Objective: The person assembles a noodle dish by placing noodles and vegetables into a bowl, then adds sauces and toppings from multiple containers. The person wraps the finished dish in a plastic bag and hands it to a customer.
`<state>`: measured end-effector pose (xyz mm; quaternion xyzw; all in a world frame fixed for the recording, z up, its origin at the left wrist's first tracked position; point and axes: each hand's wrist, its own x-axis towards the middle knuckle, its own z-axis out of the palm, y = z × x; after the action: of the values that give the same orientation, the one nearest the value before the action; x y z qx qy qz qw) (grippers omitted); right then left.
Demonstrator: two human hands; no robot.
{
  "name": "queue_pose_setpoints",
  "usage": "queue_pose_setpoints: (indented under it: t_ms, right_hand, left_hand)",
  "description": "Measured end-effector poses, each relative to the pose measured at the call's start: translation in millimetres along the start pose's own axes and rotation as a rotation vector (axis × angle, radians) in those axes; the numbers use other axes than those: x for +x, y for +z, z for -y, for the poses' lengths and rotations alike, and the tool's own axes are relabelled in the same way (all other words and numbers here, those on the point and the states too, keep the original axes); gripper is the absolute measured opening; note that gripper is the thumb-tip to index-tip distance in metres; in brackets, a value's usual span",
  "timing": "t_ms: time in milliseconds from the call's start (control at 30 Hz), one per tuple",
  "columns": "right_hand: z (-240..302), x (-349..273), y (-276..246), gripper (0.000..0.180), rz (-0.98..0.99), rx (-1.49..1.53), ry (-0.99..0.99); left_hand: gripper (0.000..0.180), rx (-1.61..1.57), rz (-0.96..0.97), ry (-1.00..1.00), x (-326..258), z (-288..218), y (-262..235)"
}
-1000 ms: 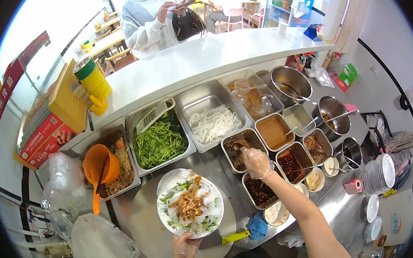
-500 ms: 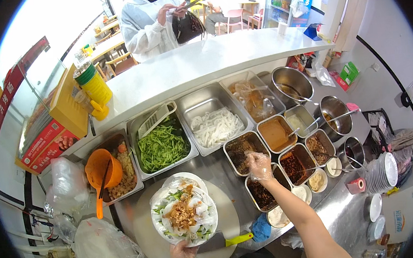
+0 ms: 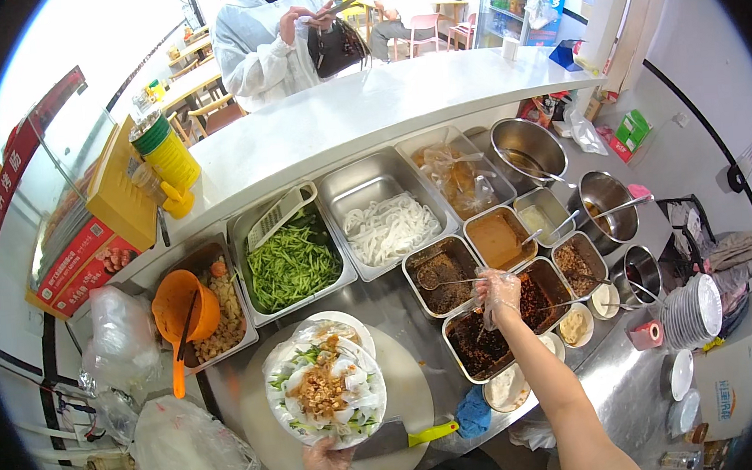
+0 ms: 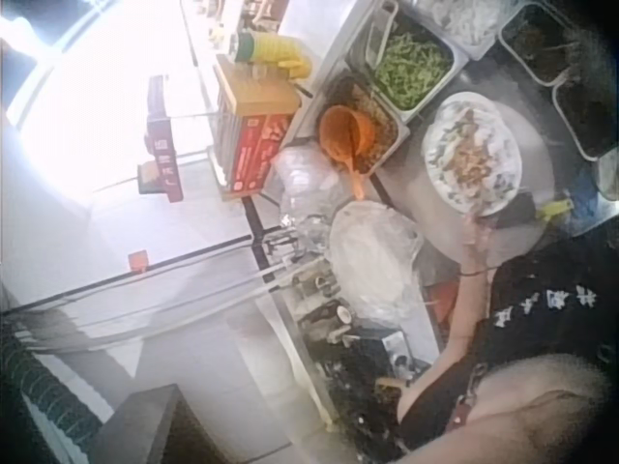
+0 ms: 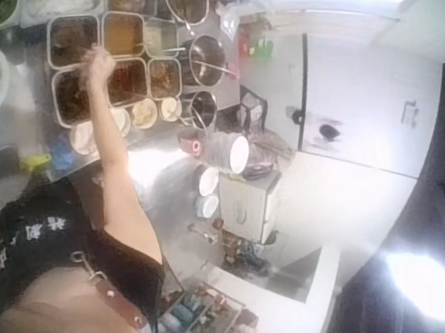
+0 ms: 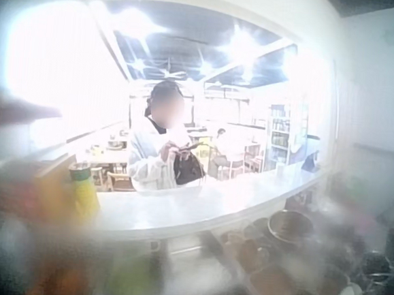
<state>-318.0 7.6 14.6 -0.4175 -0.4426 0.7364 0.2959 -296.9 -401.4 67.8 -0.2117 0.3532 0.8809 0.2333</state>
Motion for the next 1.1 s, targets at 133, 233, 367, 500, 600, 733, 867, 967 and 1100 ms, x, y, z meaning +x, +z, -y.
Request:
queue_pose_setpoints:
  t_ms: [133,233,367,500,600,733,867,967,1100]
  right_hand:
    - [7.0,-8.0,5.5,0.011,0.012,0.027,0.014]
    - [1.1,-3.3,11.7,0.011,0.049,-0.031,-0.02]
    - [-15.7,-7.0,18.5,0.017,0.181,-0.485,-0.472]
    - [-26.1,-9.4,32.6,0.015,0.386,-1.348,-1.072]
    - [-34.4,-15.5,41.5,0.011,0.387,-1.173,-1.169]
    - [-38.1,-7.6,39.7,0.011,0.275,-0.96,-1.171]
    - [-22.3,-18.3,37.2,0.016,0.244,-0.834,-0.942]
    - [-21.5,-14.7,27.9,0.018,0.208,-0.623,-0.475]
    - [-10.3,-5.9,16.3,0.02,0.094,-0.219,-0.164]
  left_hand:
    - [0.065,-0.015,0.031,0.009,-0.9,-1.8,-4.4]
    - [0.064,-0.03,0.027,0.021,-1.3,-1.3,-7.8]
    - [0.065,-0.036,0.03,0.026,-1.2,-2.7,-10.0]
    - [0.066,-0.029,0.024,0.042,-3.0,-4.5,-8.8]
    - [0.066,-0.008,0.041,0.057,-3.4,-7.3,-14.4]
    - [0.057,-0.147,0.149,-0.009,1.4,-10.2,-50.8]
    - [0.051,-0.113,-0.027,-0.02,-7.6,-18.7,-25.1]
    - [0.051,-0.124,0.133,0.043,14.3,-19.5,-73.7]
    - [0.045,0.063,-0.077,0.058,-8.2,-34.2,-26.9]
